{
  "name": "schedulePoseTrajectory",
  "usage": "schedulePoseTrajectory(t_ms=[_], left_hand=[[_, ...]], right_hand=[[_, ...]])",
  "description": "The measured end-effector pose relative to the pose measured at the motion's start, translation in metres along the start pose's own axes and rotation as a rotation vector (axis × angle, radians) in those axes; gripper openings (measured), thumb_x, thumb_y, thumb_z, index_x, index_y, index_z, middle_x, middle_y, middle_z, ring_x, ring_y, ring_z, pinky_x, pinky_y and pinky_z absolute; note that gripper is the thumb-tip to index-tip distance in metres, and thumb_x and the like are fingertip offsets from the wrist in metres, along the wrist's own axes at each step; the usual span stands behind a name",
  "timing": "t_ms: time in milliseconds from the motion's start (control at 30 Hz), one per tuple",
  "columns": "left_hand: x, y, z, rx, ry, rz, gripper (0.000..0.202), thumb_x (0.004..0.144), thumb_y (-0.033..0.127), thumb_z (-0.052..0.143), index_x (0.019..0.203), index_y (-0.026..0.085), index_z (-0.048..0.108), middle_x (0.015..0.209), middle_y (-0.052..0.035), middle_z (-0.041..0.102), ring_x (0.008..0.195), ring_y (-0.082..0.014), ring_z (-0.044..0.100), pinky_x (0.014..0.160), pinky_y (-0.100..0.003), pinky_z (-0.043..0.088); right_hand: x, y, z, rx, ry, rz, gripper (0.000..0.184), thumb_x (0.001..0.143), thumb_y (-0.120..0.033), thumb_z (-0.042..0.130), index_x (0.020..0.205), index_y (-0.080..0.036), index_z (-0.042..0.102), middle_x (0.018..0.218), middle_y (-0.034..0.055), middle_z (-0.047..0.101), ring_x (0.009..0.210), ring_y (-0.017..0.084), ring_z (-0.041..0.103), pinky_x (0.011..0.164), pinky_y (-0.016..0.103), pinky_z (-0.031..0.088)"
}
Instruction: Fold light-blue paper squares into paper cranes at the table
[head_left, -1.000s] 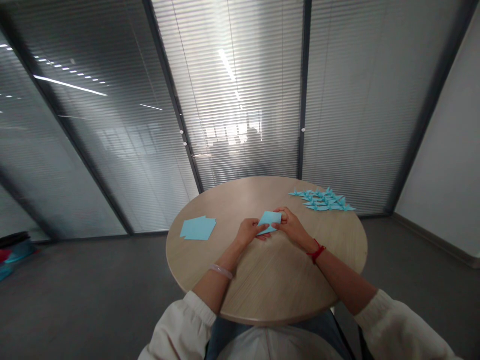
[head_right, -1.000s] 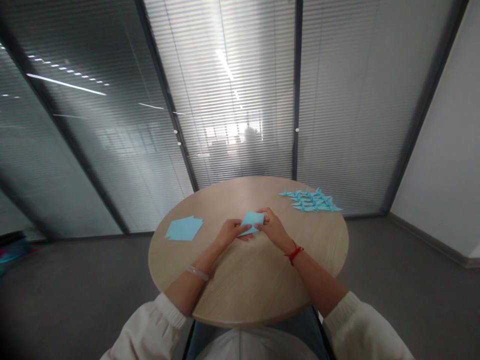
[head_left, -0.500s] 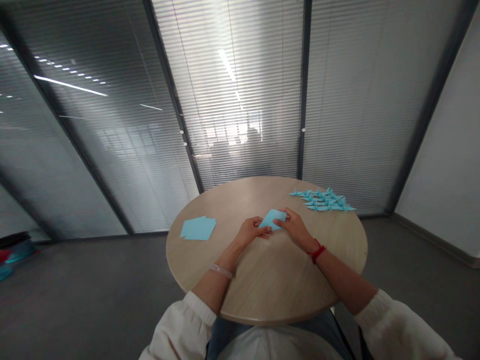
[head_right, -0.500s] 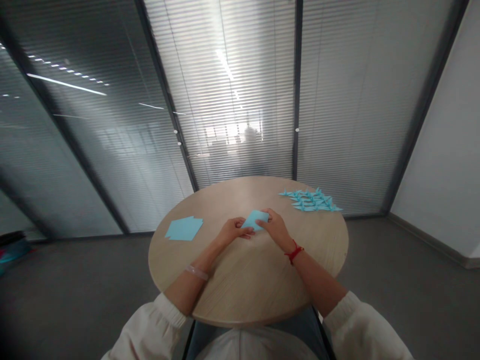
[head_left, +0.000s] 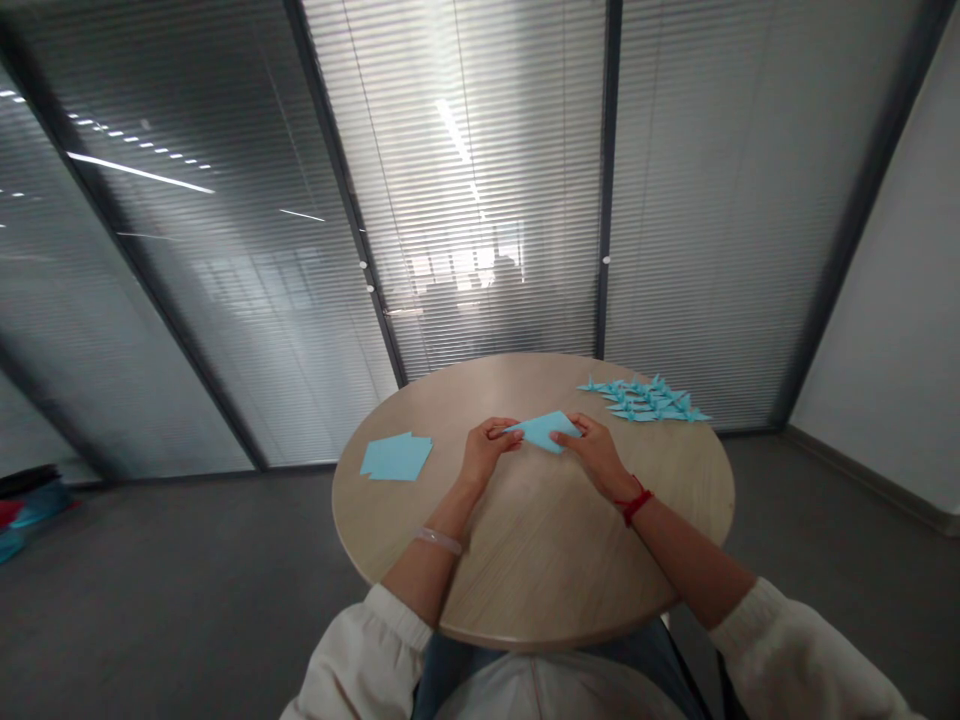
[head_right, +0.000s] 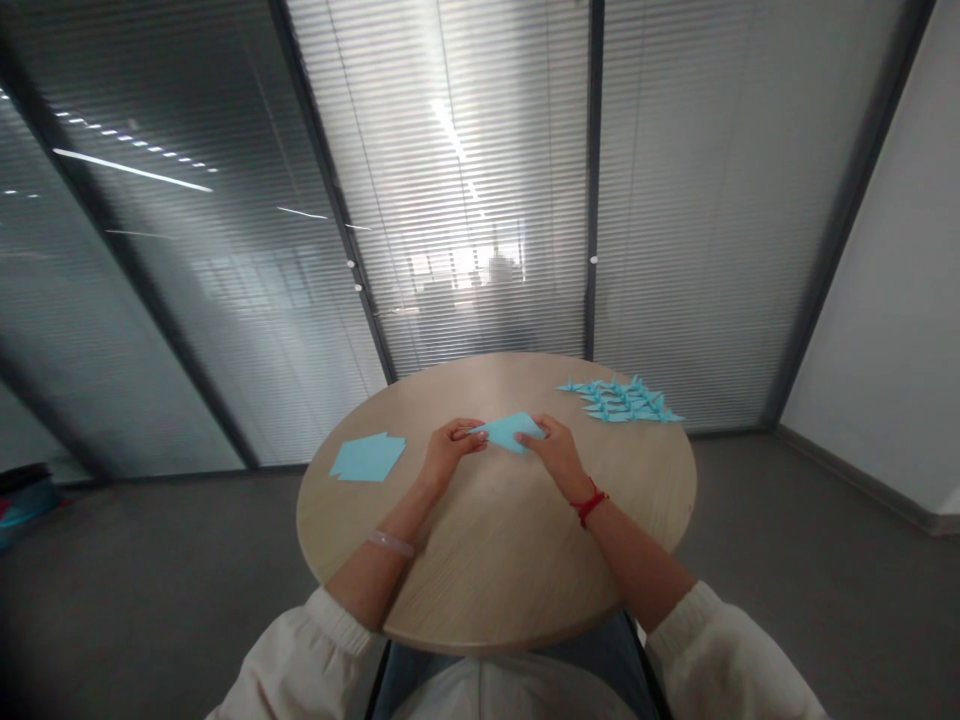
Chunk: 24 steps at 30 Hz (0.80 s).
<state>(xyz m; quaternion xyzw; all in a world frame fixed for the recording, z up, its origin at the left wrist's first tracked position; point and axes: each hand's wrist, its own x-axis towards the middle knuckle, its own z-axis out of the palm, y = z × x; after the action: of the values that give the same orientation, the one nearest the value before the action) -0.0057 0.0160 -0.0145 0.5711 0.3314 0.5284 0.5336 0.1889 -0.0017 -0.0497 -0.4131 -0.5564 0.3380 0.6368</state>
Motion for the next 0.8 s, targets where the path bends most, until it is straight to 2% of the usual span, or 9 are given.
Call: schedulePoseTrajectory(t_ms=[200, 400, 800], left_hand=[[0.0009, 0.001, -0.0016, -0.054, 0.038, 0.007, 0.038, 0.064, 0.031, 0.076, 0.093, 0.009, 0.068, 0.085, -0.009, 0.07, 0.077, -0.0169, 0.065, 0.081, -0.033, 0.054], [0.0006, 0.0008, -0.0024, -0.07, 0.018, 0.007, 0.042, 0.064, 0.036, 0.076, 0.097, 0.01, 0.069, 0.096, -0.0104, 0.069, 0.087, -0.0205, 0.065, 0.084, -0.037, 0.053], [0.0015, 0.0001, -0.0046, -0.085, 0.02, -0.014, 0.043, 0.06, 0.036, 0.078, 0.094, 0.01, 0.071, 0.093, -0.0101, 0.07, 0.082, -0.019, 0.065, 0.083, -0.036, 0.053]], right_hand=[[0.0002, 0.003, -0.0012, 0.007, -0.006, 0.001, 0.046, 0.06, -0.045, 0.074, 0.093, -0.015, 0.063, 0.085, 0.0057, 0.068, 0.074, 0.02, 0.062, 0.068, 0.032, 0.049], [-0.0001, -0.0003, -0.0006, 0.009, 0.03, -0.012, 0.045, 0.059, -0.045, 0.075, 0.091, -0.015, 0.064, 0.083, 0.0044, 0.068, 0.072, 0.019, 0.062, 0.067, 0.031, 0.048], [0.0025, 0.0039, -0.0012, -0.032, 0.05, -0.021, 0.044, 0.059, -0.046, 0.075, 0.09, -0.016, 0.064, 0.083, 0.0045, 0.069, 0.073, 0.021, 0.063, 0.065, 0.031, 0.049]])
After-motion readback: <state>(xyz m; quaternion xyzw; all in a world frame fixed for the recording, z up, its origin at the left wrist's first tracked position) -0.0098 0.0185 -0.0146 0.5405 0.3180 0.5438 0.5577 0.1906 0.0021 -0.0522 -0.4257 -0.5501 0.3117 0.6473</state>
